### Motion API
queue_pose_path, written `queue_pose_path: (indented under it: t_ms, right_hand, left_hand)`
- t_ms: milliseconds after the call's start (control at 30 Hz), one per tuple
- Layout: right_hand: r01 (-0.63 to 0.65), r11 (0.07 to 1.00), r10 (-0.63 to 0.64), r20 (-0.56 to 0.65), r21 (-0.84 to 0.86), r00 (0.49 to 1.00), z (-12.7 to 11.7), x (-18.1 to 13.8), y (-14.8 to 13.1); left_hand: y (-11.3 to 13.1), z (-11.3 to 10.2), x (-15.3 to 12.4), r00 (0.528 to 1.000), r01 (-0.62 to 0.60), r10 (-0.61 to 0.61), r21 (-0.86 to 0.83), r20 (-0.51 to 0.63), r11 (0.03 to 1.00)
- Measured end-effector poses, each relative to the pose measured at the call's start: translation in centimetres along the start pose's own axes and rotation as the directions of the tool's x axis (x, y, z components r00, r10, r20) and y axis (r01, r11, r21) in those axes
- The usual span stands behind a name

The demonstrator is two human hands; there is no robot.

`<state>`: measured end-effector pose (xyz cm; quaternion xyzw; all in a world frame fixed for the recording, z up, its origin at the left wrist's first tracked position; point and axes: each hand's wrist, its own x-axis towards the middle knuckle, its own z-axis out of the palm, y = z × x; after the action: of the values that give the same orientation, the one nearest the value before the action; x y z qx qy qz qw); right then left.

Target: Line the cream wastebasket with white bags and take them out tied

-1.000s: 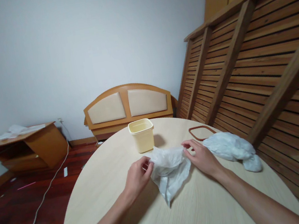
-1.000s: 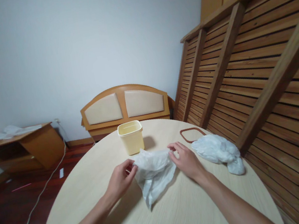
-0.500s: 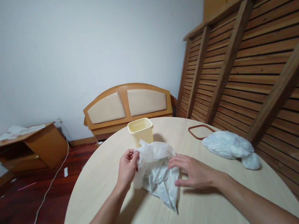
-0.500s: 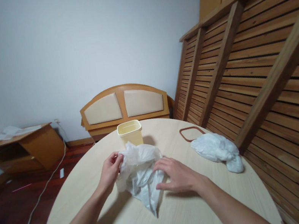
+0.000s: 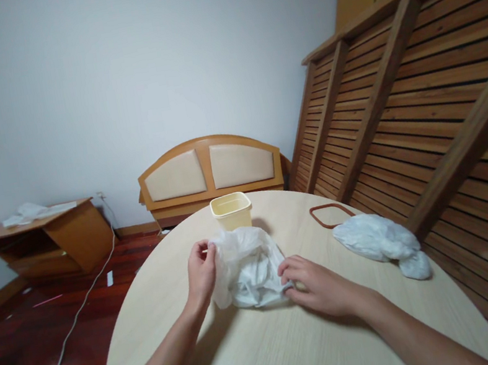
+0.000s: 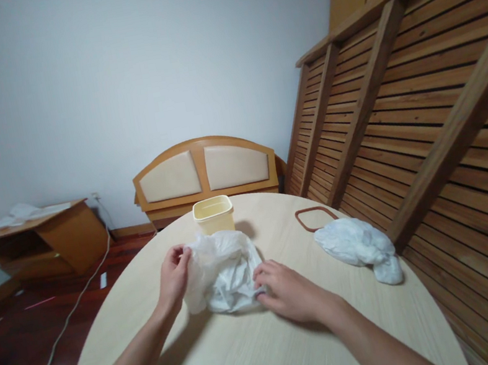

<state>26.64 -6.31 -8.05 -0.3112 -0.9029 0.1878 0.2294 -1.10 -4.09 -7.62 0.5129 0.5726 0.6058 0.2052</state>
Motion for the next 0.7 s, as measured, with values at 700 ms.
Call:
queue_pose_path:
  t_ms: [700]
  right_hand:
    - [-0.153, 0.917, 0.283, -0.332, 0.368, 0.900, -2.9, -0.5, 4.5]
  left_hand:
    - [0.5, 2.3, -5.1, 0.811, -0.404, 0.208, 0.267, 0.546, 0.875]
